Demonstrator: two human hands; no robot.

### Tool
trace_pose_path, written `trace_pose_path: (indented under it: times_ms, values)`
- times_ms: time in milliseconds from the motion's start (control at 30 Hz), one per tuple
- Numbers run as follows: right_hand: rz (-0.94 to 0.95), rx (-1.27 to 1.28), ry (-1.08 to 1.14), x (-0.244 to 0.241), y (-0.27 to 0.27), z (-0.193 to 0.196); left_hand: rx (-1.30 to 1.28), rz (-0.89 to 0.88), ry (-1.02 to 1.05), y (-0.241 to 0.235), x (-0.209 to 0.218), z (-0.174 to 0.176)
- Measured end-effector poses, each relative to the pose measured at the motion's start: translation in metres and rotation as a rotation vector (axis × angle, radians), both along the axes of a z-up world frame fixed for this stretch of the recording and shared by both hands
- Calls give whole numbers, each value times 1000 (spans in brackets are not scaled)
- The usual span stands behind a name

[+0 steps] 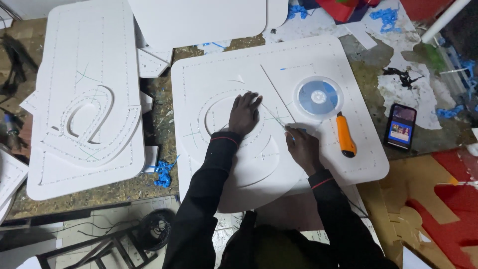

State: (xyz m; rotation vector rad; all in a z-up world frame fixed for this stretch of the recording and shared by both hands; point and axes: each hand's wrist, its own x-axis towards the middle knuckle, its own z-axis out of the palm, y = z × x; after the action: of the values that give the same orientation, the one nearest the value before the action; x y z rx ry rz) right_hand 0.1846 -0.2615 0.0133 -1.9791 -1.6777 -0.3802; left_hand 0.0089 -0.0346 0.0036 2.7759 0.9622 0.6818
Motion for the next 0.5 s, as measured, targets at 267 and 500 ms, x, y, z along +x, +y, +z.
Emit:
trace_pose_path:
  times_ms: [267,500]
  values:
    - [-115,-80,226,-4,-64,-3,-39,-9,-27,1,-3,-5]
    - [-133,-91,283,-25,-84,-8,33,41,4,5,6,-8]
